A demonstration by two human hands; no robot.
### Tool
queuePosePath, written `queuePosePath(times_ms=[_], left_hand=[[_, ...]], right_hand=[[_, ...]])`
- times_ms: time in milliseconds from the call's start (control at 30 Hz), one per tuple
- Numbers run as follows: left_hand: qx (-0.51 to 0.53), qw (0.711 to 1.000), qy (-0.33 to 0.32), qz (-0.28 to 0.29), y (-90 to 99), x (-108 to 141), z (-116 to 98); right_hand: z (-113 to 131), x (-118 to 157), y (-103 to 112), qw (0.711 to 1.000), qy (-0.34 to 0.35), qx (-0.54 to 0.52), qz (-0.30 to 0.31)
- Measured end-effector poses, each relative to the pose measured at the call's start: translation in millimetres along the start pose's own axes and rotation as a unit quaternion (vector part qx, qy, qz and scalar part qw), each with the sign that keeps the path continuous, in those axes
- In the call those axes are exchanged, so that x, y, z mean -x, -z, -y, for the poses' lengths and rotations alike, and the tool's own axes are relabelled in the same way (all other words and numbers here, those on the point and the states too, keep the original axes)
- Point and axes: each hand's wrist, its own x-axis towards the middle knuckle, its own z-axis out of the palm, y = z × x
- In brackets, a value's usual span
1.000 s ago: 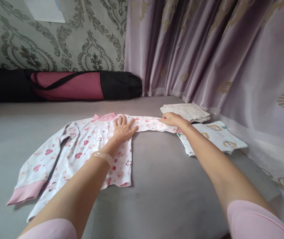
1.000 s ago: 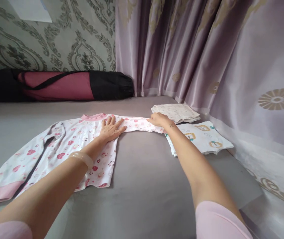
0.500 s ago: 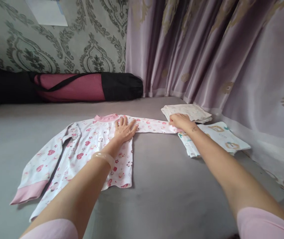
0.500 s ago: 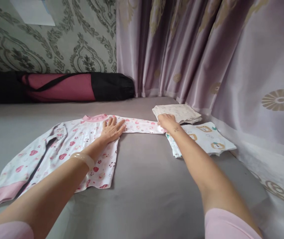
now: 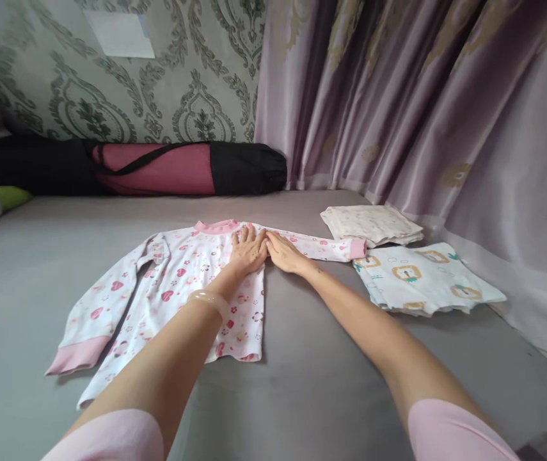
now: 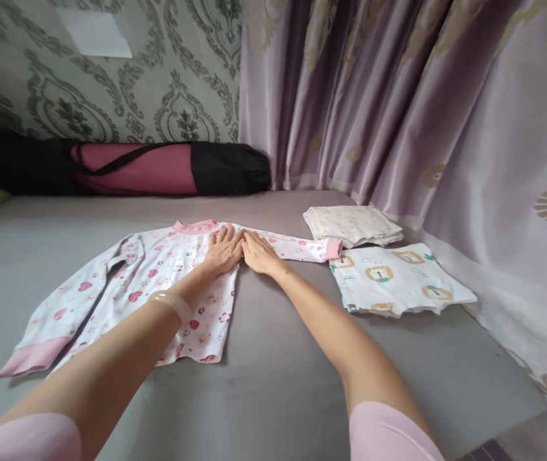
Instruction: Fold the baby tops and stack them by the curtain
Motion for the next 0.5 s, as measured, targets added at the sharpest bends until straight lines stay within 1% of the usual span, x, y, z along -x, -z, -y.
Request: queuePosePath(times_ms=[67,133,233,333,400,500], left_hand=[[0.002,1.0,0.004,-0.005,1.8,1.1,-0.7],[0.001,1.0,0.008,-0.011,1.2,0.8,-1.3],[0.017,1.0,0.014,-0.013,-3.7,-2.6,-1.4],[0.053,0.998,0.016,-0.012,-5.8,-7.2,-0.7],[0.089,0.996,0.018,0.002,-0.2,-8.7,0.7],[0.176,0.983,0.004,0.057,22.2,-3.8,8.6]], right_hand=[[2.7,-3.2,-6.0,0.998,-0.06,0.0,0.013],[-1.1,-0.8,-6.0,0.994,-0.103,0.038,0.029],[-11.3,5.4,-3.3,0.985,-0.134,0.108,0.028],[-17.1,8.0,-4.1,0.977,-0.149,0.149,0.01],[-17.8,7.5,-6.4,0.975,-0.147,0.167,0.004],[-17.7,5.7,-9.0,0.972,-0.149,0.181,0.004]])
